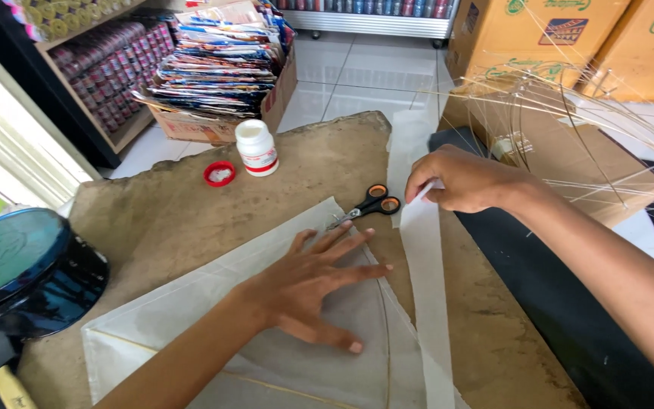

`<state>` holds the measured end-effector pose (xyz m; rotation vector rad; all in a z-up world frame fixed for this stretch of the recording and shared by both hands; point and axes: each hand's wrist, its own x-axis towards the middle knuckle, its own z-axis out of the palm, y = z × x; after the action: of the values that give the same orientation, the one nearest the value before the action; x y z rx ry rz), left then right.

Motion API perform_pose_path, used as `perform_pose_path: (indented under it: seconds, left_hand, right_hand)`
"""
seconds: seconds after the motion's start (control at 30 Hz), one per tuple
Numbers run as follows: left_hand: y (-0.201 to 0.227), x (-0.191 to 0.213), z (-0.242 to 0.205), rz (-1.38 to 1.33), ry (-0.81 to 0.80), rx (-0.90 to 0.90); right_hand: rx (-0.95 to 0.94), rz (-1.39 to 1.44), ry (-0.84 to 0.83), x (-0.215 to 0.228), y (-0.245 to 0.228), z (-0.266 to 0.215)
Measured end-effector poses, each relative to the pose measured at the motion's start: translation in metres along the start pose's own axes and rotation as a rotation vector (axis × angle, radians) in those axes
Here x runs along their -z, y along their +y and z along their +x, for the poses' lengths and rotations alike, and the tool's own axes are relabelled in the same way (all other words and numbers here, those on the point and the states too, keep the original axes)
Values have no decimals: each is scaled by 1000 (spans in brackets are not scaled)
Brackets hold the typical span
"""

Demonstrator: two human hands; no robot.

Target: Trimming the plastic skin of a kite with scissors and gluing it to the bamboo frame

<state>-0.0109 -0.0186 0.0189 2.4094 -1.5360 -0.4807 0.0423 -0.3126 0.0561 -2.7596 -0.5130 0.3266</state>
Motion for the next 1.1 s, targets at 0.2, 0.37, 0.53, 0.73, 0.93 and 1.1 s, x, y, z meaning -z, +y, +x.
perform_pose_path:
  seconds: [0.2,0.37,0.53,0.73,0.93,1.1]
  left_hand:
    - [-27,-12,-9,44,169,-189]
    - [-28,-13,-9,27,157,-189]
    - [-27,-12,-7,13,177,-190]
    - [-25,-11,-9,9,132,-125]
    - [-23,-7,-9,9,107,-113]
    - [-21,-6,-9,-6,86,-94]
  right_hand:
    - [117,-44,3,-15,11,-9]
    - [77,0,13,-25,5,-17]
    - [-24,-47,49,-29,-17,-32]
    - [87,112,206,-40,10,-22]
    - [189,58,168,-20,20,-18]
    - [267,-22,146,-20,25,-17]
